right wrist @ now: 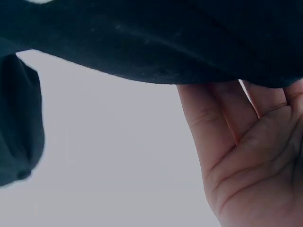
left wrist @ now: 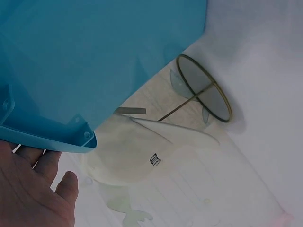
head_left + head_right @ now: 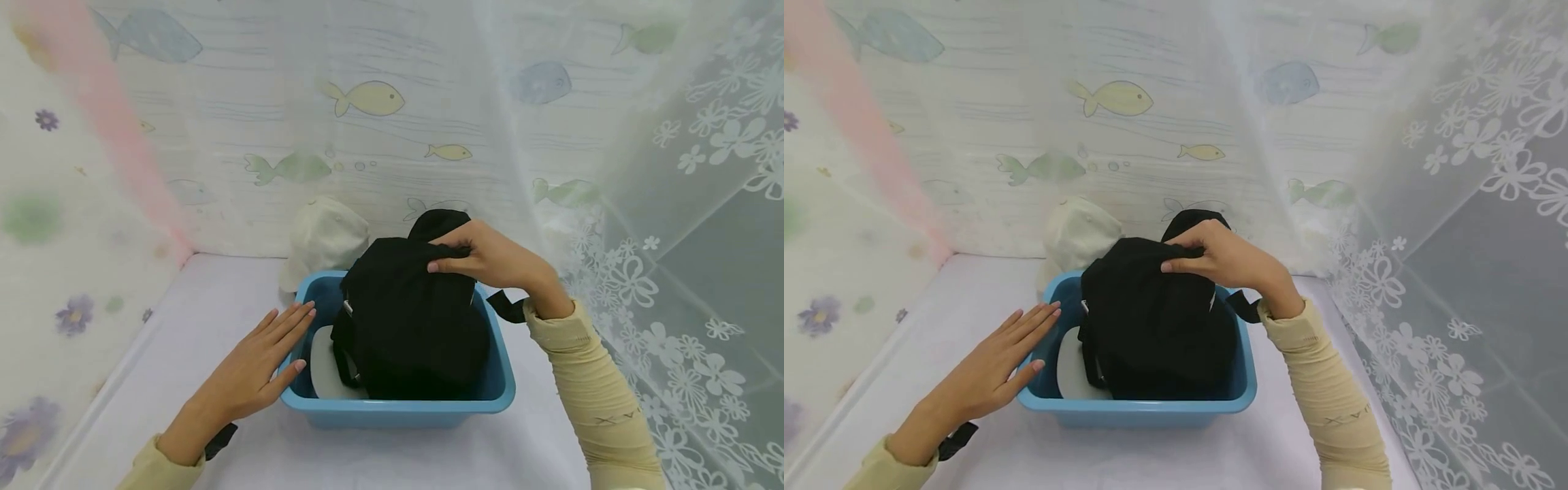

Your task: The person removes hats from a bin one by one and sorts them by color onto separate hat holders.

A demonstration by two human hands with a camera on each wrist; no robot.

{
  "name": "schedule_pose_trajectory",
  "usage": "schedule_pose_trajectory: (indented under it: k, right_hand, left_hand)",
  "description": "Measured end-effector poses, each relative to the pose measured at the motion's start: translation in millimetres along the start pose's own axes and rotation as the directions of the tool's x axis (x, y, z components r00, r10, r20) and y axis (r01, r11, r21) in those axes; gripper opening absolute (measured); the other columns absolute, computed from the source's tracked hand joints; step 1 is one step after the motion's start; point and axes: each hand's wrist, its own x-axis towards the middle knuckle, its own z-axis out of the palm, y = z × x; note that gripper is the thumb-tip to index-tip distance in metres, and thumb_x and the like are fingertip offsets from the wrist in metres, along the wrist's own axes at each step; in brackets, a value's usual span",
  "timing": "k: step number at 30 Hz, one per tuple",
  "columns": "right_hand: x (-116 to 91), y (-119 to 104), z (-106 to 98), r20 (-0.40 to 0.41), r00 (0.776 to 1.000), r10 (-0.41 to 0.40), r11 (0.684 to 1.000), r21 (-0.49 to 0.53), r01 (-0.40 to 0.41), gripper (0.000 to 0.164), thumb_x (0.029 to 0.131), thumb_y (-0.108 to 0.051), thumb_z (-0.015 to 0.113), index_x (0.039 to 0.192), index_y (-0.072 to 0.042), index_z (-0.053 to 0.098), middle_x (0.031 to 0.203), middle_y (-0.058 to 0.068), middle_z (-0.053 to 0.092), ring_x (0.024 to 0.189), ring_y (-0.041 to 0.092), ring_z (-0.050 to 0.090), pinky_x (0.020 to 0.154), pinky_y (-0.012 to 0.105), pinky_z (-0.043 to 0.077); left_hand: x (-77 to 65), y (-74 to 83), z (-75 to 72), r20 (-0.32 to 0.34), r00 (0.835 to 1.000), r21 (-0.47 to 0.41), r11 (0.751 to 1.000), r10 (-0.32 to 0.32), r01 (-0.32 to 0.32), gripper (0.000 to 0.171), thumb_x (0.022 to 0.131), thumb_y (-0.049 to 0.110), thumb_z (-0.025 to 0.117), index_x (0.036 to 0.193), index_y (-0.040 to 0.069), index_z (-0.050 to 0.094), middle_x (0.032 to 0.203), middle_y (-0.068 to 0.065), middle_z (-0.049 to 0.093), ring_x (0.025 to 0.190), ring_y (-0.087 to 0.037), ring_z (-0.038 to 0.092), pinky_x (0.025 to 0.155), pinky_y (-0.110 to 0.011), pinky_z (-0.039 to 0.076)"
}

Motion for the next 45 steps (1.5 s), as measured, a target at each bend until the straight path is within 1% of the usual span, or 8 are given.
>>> schedule_pose_trajectory:
  k: [8,13,20,23,30,36,40,45]
  right_hand:
    - [-6,-9,-37,-0.076,0.997,0.002,0.997,-0.079,-0.008,0.019,0.097,-0.011,0.07,0.114,-0.012,0.079,0.112,0.001,0.076,0.096,0.011,0.068,0.088,0.024,0.055]
    - [-7,-12,-65,-0.131,0.991,0.021,0.99,-0.133,-0.038,0.013,0.097,-0.009,0.069,0.104,-0.009,0.08,0.099,0.002,0.077,0.085,0.011,0.069,0.081,0.02,0.055]
    - [-9,-7,-95,-0.252,0.966,0.053,0.975,-0.195,-0.104,0.012,0.098,-0.014,0.069,0.102,-0.008,0.079,0.074,0.0,0.071,0.064,0.012,0.06,0.065,0.018,0.046]
    - [-8,2,-102,-0.293,0.955,0.047,0.975,-0.195,-0.108,0.015,0.099,-0.015,0.069,0.105,-0.006,0.079,0.076,-0.004,0.07,0.065,0.011,0.059,0.064,0.018,0.044]
    - [-3,20,-110,-0.371,0.926,0.066,0.98,-0.152,-0.131,0.022,0.097,-0.012,0.07,0.117,-0.005,0.077,0.089,-0.014,0.076,0.076,0.005,0.069,0.072,0.014,0.051]
    - [5,41,-110,-0.412,0.911,0.01,0.99,-0.123,-0.067,0.024,0.096,-0.006,0.07,0.119,-0.003,0.076,0.1,-0.018,0.074,0.084,0.001,0.071,0.075,0.014,0.054]
    - [13,59,-103,-0.418,0.908,-0.009,0.991,-0.126,-0.048,0.026,0.096,-0.003,0.069,0.121,-0.001,0.074,0.109,-0.006,0.076,0.086,-0.001,0.07,0.076,0.014,0.055]
    - [26,85,-83,-0.36,0.932,0.049,0.991,-0.097,-0.09,0.03,0.098,-0.005,0.067,0.127,-0.002,0.071,0.122,0.019,0.072,0.09,-0.004,0.067,0.08,0.014,0.054]
  left_hand:
    - [-0.1,3.4,1.0,0.012,1.0,-0.012,1.0,-0.014,0.014,0.079,0.096,0.031,0.065,0.161,0.01,0.028,0.167,-0.006,0.029,0.155,-0.028,0.023,0.126,-0.028,-0.007]
    - [0.0,4.5,0.7,0.018,1.0,-0.02,1.0,-0.007,0.007,0.078,0.097,0.031,0.064,0.162,0.01,0.027,0.168,-0.005,0.028,0.156,-0.028,0.022,0.126,-0.029,-0.006]
    - [0.2,3.3,0.0,0.013,1.0,-0.013,1.0,0.014,-0.014,0.073,0.101,0.035,0.058,0.162,0.01,0.027,0.168,-0.006,0.028,0.155,-0.029,0.024,0.126,-0.027,-0.006]
    - [0.3,3.0,-0.6,0.007,1.0,-0.015,1.0,0.014,-0.014,0.073,0.1,0.036,0.058,0.161,0.01,0.028,0.167,-0.006,0.028,0.155,-0.029,0.024,0.126,-0.028,-0.006]
    - [0.2,1.9,0.5,0.001,1.0,-0.032,0.999,0.014,-0.014,0.072,0.1,0.035,0.059,0.161,0.01,0.029,0.167,-0.006,0.029,0.155,-0.03,0.024,0.126,-0.028,-0.006]
    - [-1.0,0.9,2.1,0.004,1.0,-0.035,0.999,0.016,-0.016,0.073,0.1,0.033,0.059,0.162,0.011,0.028,0.167,-0.006,0.029,0.156,-0.028,0.022,0.127,-0.028,-0.005]
    - [-2.5,1.6,3.0,0.009,1.0,-0.044,0.999,0.018,-0.017,0.073,0.099,0.032,0.06,0.162,0.011,0.028,0.167,-0.006,0.029,0.156,-0.028,0.022,0.126,-0.027,-0.006]
    - [-2.9,2.1,3.3,-0.004,1.0,-0.045,0.999,0.023,-0.023,0.073,0.098,0.03,0.061,0.161,0.01,0.03,0.166,-0.006,0.031,0.155,-0.029,0.023,0.126,-0.027,-0.004]
